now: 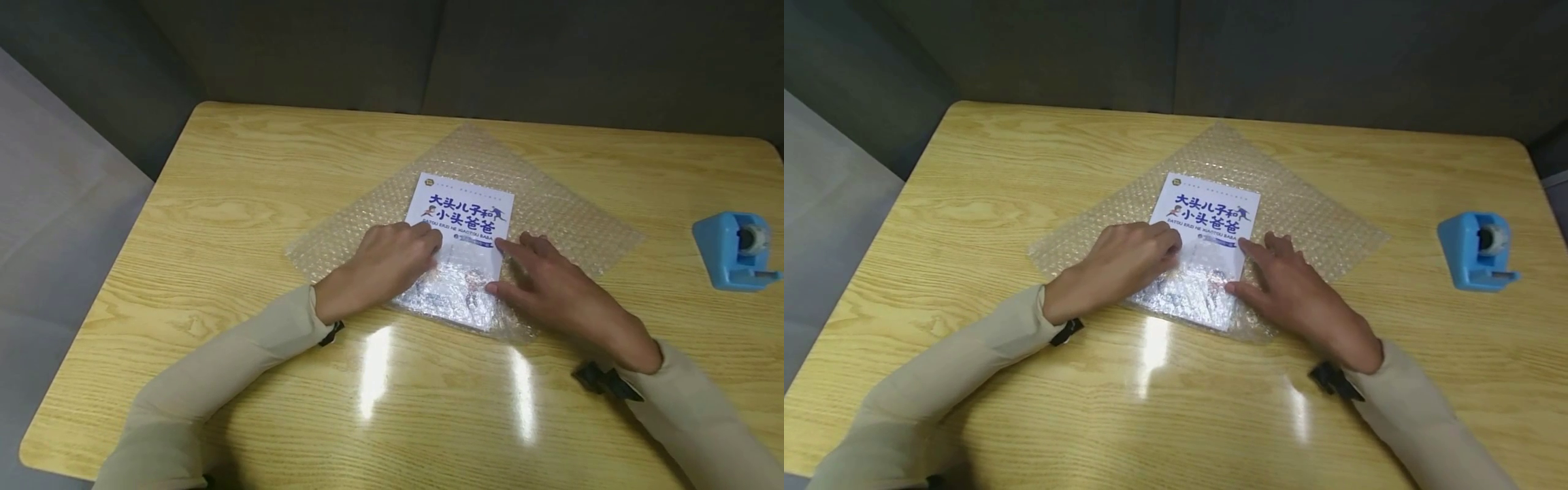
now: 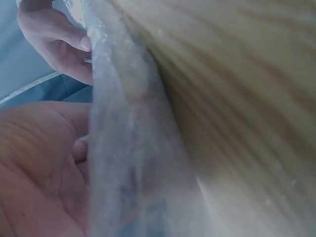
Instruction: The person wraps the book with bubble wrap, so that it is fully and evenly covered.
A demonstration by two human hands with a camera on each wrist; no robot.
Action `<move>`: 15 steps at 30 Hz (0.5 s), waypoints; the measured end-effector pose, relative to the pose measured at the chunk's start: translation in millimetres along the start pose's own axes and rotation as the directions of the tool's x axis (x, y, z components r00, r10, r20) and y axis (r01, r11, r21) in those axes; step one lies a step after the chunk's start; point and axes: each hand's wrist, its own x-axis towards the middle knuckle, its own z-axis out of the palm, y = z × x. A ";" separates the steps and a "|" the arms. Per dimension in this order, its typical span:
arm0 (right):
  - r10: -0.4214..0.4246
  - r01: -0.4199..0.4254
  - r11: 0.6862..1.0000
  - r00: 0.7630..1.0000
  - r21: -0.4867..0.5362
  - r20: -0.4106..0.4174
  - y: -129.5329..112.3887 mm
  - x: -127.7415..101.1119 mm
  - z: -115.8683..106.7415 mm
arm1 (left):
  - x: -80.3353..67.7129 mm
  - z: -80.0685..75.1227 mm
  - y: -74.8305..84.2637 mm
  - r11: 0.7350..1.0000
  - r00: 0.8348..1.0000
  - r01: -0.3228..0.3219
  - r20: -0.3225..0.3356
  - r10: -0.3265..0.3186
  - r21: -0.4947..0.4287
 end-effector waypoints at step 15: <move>-0.002 0.003 1.000 0.998 0.013 -0.062 -4.3 -1.5 6.3 | -5.4 -1.4 10.5 0.998 0.997 -0.022 0.071 0.018 0.055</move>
